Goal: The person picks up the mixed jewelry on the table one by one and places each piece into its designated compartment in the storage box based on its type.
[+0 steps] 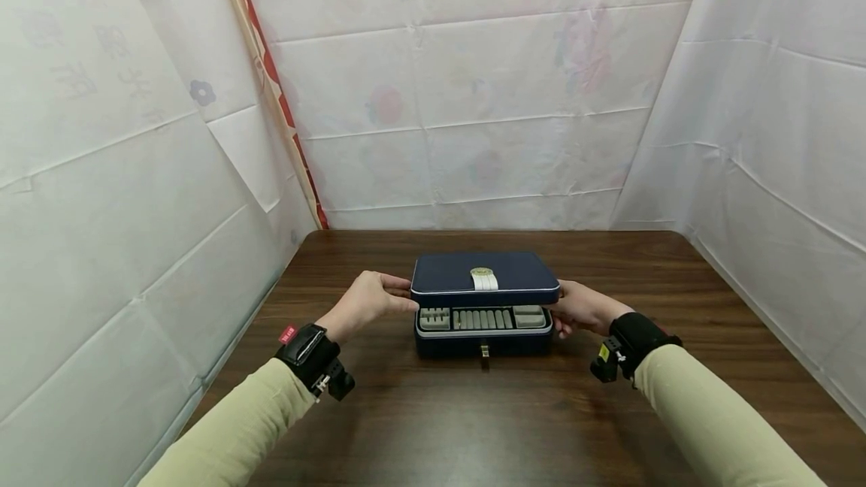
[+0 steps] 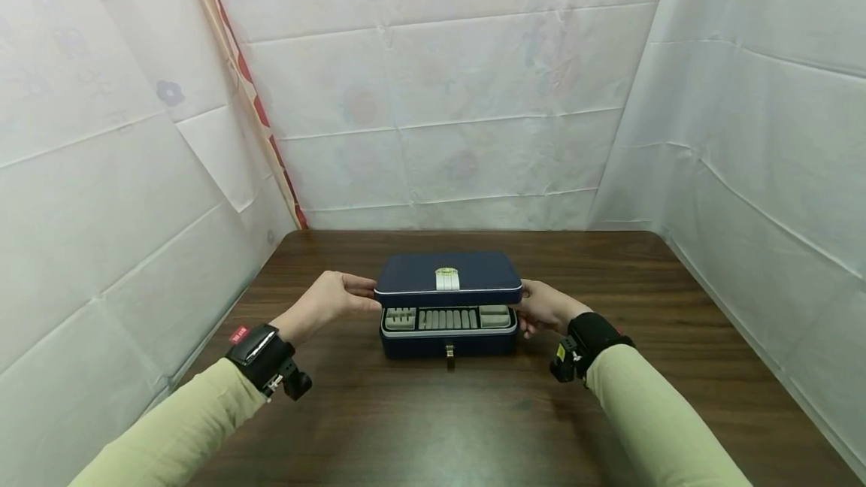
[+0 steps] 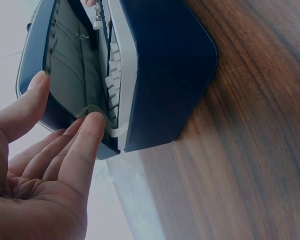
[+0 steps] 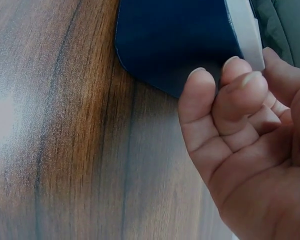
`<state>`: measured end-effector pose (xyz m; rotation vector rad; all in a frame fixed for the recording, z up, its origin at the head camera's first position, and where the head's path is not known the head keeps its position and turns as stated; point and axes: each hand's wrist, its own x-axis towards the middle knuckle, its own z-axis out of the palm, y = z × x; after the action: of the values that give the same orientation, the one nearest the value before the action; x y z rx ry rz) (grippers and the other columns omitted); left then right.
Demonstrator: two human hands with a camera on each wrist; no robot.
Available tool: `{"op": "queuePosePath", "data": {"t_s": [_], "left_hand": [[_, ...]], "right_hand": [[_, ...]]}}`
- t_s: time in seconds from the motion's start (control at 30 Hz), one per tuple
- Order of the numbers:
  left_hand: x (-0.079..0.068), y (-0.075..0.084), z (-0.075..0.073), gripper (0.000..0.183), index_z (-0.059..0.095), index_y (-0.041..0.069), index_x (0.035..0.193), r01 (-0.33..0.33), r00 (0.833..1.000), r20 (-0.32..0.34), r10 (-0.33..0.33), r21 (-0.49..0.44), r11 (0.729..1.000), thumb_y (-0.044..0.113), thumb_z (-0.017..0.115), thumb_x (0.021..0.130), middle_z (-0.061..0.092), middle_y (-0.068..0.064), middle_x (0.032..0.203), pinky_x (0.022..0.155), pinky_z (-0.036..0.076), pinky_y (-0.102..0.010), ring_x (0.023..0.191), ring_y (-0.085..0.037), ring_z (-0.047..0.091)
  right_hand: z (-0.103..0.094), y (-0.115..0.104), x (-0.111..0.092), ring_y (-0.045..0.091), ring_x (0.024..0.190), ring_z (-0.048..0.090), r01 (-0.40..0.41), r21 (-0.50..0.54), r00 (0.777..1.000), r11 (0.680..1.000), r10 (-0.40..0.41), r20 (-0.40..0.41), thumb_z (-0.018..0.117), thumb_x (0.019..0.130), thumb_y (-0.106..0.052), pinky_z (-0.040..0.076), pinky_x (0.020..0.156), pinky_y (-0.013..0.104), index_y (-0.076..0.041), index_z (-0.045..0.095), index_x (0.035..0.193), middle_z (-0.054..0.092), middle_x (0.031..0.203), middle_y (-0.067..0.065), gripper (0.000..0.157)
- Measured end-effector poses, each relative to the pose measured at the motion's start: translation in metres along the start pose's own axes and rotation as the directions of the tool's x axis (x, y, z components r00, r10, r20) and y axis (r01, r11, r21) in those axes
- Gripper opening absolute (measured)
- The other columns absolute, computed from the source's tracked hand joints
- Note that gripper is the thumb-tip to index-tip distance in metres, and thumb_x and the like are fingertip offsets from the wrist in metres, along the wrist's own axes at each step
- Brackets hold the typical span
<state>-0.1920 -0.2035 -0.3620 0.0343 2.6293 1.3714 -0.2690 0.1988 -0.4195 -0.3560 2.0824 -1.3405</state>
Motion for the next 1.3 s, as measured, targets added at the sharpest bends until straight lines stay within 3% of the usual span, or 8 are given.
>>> {"op": "queuePosePath", "data": {"t_s": [0.2,0.57,1.0,1.3], "left_hand": [[-0.001,-0.002,0.002,0.053,0.072,0.012,0.128,0.007,1.0,-0.005,-0.007,0.001,1.0,0.028,0.089,0.08,0.075,-0.002,0.117,0.093,0.054,-0.043,0.111,-0.018,0.068],[-0.003,-0.003,0.005,0.058,0.071,0.012,0.13,-0.002,1.0,-0.02,0.002,0.009,1.0,0.028,0.091,0.077,0.076,-0.001,0.113,0.093,0.054,-0.043,0.115,-0.019,0.068],[-0.004,-0.004,0.008,0.06,0.07,0.009,0.131,-0.017,1.0,-0.01,0.017,-0.007,1.0,0.026,0.091,0.077,0.076,-0.003,0.112,0.092,0.056,-0.041,0.112,-0.019,0.069],[-0.002,-0.006,0.01,0.062,0.069,0.007,0.132,-0.027,1.0,-0.004,0.027,0.02,0.999,0.026,0.091,0.078,0.076,-0.003,0.112,0.092,0.056,-0.04,0.113,-0.018,0.069]], "right_hand": [[-0.002,0.004,-0.001,0.019,0.059,0.057,0.012,0.029,1.0,0.999,-0.012,0.008,0.046,0.11,-0.019,0.057,0.069,0.046,-0.009,0.023,0.16,0.059,0.078,0.013,0.055],[-0.003,0.005,-0.006,0.022,0.068,0.057,0.032,0.047,0.999,0.998,-0.033,0.02,0.043,0.111,-0.015,0.055,0.072,0.047,-0.006,0.03,0.154,0.058,0.085,0.017,0.046],[-0.006,0.01,-0.01,0.024,0.07,0.06,0.068,0.041,0.997,0.997,-0.07,0.042,0.046,0.11,-0.018,0.055,0.075,0.047,-0.002,0.042,0.13,0.06,0.091,0.021,0.026],[-0.011,0.01,-0.014,0.028,0.075,0.065,0.101,0.001,0.995,0.995,-0.101,0.027,0.055,0.107,-0.021,0.056,0.075,0.044,0.0,0.049,0.124,0.062,0.097,0.02,0.028]]}}
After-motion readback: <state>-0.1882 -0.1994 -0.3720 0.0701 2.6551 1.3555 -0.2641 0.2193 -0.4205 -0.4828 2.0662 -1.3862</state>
